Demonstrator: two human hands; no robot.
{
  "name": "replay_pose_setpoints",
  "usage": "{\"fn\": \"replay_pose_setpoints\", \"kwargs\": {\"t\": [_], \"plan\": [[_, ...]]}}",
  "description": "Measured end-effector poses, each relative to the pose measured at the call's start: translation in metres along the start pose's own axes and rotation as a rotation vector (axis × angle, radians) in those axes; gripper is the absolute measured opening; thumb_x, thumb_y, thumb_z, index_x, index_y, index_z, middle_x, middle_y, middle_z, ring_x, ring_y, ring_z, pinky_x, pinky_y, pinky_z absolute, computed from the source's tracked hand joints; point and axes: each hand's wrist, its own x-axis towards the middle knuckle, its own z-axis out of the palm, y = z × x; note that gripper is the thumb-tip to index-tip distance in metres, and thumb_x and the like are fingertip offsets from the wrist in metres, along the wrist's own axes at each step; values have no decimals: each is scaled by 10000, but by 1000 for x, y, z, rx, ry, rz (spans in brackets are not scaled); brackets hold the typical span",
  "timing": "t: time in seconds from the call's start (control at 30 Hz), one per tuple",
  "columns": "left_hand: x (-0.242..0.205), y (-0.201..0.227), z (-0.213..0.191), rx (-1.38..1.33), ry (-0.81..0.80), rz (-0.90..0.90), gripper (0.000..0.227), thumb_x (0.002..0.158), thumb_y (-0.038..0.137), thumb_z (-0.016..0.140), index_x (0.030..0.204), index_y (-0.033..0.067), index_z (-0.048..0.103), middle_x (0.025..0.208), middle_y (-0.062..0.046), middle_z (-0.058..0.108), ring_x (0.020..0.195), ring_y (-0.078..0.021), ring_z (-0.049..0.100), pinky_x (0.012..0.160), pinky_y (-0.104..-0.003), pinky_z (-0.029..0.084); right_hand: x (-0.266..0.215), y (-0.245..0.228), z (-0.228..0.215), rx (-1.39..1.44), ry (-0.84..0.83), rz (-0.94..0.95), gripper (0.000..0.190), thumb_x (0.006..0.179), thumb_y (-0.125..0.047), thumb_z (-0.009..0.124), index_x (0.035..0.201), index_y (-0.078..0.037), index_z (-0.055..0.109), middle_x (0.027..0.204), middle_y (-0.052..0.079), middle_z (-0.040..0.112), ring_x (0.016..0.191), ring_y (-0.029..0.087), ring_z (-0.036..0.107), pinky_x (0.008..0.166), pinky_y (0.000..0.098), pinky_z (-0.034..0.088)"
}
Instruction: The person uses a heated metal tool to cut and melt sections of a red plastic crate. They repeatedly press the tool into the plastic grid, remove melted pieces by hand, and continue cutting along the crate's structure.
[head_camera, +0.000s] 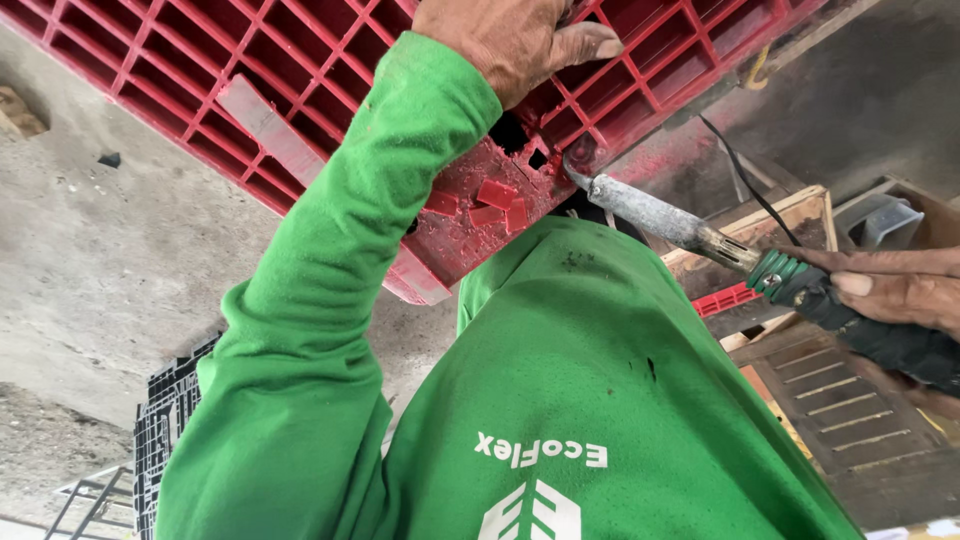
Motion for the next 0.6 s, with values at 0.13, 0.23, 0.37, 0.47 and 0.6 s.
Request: {"fn": "replay_pose_setpoints", "kwargs": {"t": [0.13, 0.23, 0.37, 0.47, 0.6], "plan": [[1, -1, -5, -11, -100, -50, 667, 969, 688, 574, 901, 35, 693, 620, -98, 629, 556, -292, 656, 445, -456, 525, -4, -13, 5, -8, 16, 20, 512, 990, -221, 519, 1478, -77, 572, 994, 188, 684, 725, 181, 666, 601, 296, 545], [2, -4, -6, -1, -174, -99, 708, 980, 704, 566, 856, 16, 682, 615, -116, 617, 567, -299, 653, 481, -452, 538, -5, -24, 11, -18, 22, 28, 509, 992, -225, 520, 1478, -82, 574, 981, 186, 682, 713, 181, 659, 591, 297, 539], [5, -7, -6, -57, -171, -113, 720, 947, 701, 569, 785, 9, 684, 582, -123, 614, 536, -305, 650, 473, -457, 540, -6, -35, 19, -27, 26, 40, 506, 996, -231, 521, 1478, -89, 576, 964, 184, 678, 696, 181, 650, 578, 299, 532], [4, -8, -7, -59, -216, -141, 752, 945, 730, 556, 766, 15, 701, 612, -132, 627, 579, -319, 660, 524, -470, 546, -5, -43, 22, -38, 29, 46, 504, 998, -236, 522, 1479, -95, 577, 951, 182, 676, 683, 181, 642, 568, 300, 526], [4, -10, -7, -37, -144, -100, 762, 931, 735, 553, 744, 15, 718, 620, -131, 654, 630, -333, 680, 534, -474, 556, -3, -50, 26, -41, 25, 52, 500, 1002, -242, 524, 1479, -102, 579, 934, 179, 673, 666, 182, 633, 555, 302, 519]]}}
